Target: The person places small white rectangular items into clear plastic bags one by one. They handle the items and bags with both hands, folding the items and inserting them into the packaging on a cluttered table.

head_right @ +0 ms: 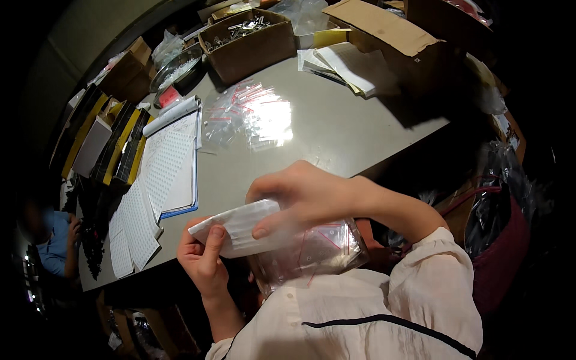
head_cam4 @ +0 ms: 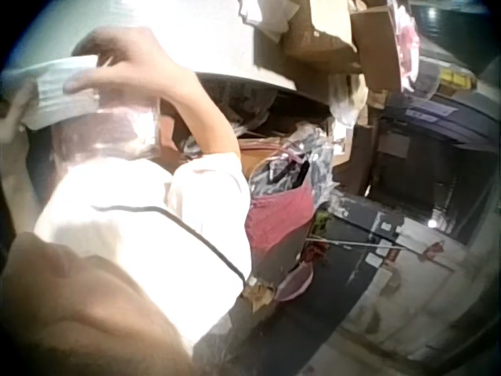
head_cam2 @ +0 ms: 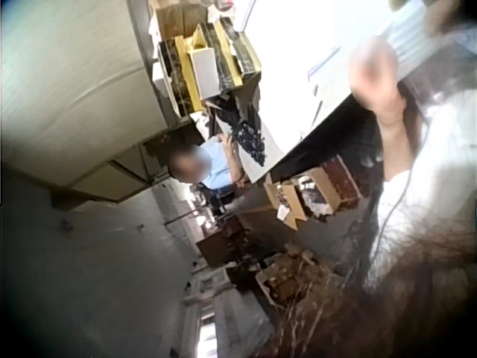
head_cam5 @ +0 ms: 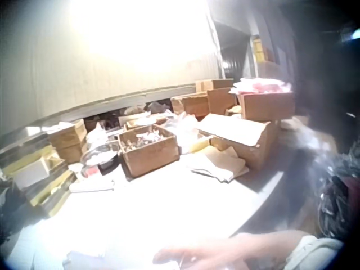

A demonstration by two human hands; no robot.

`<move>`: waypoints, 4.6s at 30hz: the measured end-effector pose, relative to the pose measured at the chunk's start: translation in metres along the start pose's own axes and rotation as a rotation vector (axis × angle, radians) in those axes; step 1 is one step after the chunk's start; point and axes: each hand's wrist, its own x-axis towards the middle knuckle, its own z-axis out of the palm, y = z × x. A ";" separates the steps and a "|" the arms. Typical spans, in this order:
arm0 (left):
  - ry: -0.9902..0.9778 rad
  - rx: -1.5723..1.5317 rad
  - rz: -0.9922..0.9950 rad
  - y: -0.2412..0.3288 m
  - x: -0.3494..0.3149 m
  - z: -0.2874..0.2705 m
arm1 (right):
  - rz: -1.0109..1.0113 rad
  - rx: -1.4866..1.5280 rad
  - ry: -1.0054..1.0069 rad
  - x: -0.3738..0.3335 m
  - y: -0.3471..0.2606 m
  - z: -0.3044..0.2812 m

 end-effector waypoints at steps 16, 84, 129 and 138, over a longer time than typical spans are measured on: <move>-0.178 0.080 -0.123 -0.003 -0.006 0.010 | -0.253 0.093 0.178 -0.004 0.038 0.019; -0.049 0.224 -0.013 -0.031 0.047 0.018 | -0.386 -0.634 0.388 0.036 0.049 0.015; 0.100 -0.082 -0.025 -0.042 0.057 -0.010 | 0.092 -0.706 0.259 0.070 0.089 -0.095; 0.109 -0.045 -0.031 -0.044 0.055 -0.011 | 0.350 -1.028 0.170 0.018 0.057 -0.073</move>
